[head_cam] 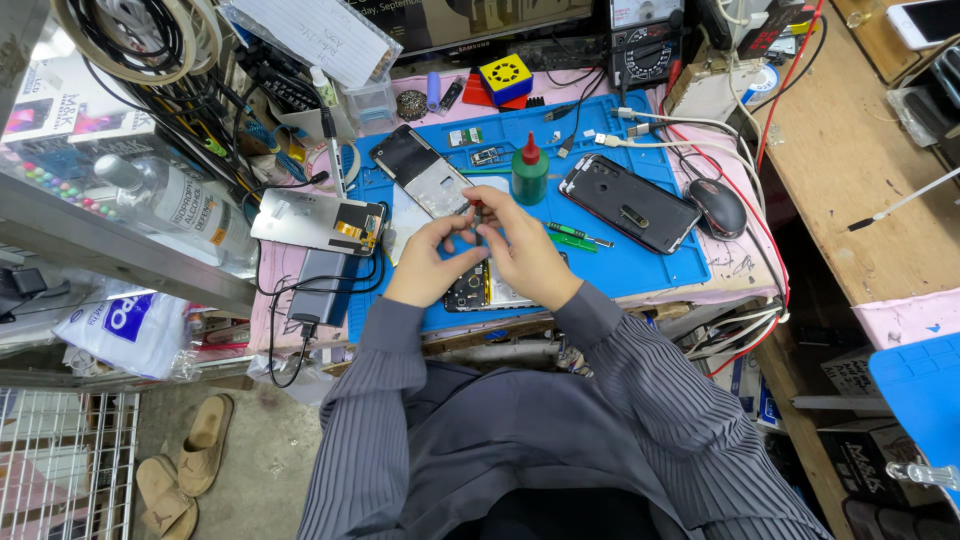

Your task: The person disassembles a mobile phone at a workbench, removing the back cover and using a screwdriver to remove screws from the internal components.

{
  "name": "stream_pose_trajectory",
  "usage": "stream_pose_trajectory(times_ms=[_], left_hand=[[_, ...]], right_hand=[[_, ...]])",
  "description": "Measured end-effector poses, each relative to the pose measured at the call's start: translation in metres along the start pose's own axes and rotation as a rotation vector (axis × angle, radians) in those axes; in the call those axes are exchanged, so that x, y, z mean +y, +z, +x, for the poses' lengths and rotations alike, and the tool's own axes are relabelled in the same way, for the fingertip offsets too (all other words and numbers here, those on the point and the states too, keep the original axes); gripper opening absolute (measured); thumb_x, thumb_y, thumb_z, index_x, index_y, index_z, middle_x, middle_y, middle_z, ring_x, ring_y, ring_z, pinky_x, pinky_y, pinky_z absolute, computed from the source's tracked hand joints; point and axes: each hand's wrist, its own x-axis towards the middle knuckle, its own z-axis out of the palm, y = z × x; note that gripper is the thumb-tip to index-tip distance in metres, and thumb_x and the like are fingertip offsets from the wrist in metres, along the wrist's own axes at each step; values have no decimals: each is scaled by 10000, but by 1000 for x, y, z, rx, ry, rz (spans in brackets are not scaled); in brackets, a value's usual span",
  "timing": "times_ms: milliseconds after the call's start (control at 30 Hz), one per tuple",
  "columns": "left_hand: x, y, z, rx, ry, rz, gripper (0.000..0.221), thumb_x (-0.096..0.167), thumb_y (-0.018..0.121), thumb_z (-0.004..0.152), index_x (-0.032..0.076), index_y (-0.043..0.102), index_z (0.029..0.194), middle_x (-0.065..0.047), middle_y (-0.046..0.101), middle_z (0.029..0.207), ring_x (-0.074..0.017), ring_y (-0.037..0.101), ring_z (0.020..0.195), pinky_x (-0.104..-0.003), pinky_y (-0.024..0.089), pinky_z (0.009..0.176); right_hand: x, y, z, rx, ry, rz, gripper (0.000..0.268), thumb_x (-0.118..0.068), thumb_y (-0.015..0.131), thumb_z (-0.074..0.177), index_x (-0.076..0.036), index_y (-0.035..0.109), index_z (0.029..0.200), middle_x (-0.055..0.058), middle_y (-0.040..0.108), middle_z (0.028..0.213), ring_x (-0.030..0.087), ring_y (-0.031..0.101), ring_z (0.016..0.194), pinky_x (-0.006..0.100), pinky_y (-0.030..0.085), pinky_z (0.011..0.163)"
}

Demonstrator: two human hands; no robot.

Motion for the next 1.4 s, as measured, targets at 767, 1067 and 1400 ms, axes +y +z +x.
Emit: stream_pose_trajectory(times_ms=[767,1067,1400], left_hand=[[20,-3,-12,149,215,515,176,124,747,871,71,801,1030,-101,725,937,-315,648,923,-427,509,812],[25,-9,-31,153,156,388,236,130,710,925,65,760,1146,-122,721,1090,-312,657,1028,-398,520,904],[35,-15,-65,37,138,403,882,373,949,633,100,589,1390,-74,649,1287,-295,536,1241,-416,382,1083]], right_hand=[[12,-1,-13,132,77,128,525,98,564,1012,-31,388,1490,103,618,1203,154,625,1101,314,540,1003],[10,-3,-13,108,53,79,525,82,576,1018,-30,388,1496,101,629,1202,162,639,1104,311,546,983],[-18,6,-5,-49,-53,-206,451,52,684,959,-76,596,1383,111,663,1090,234,661,989,338,543,865]])
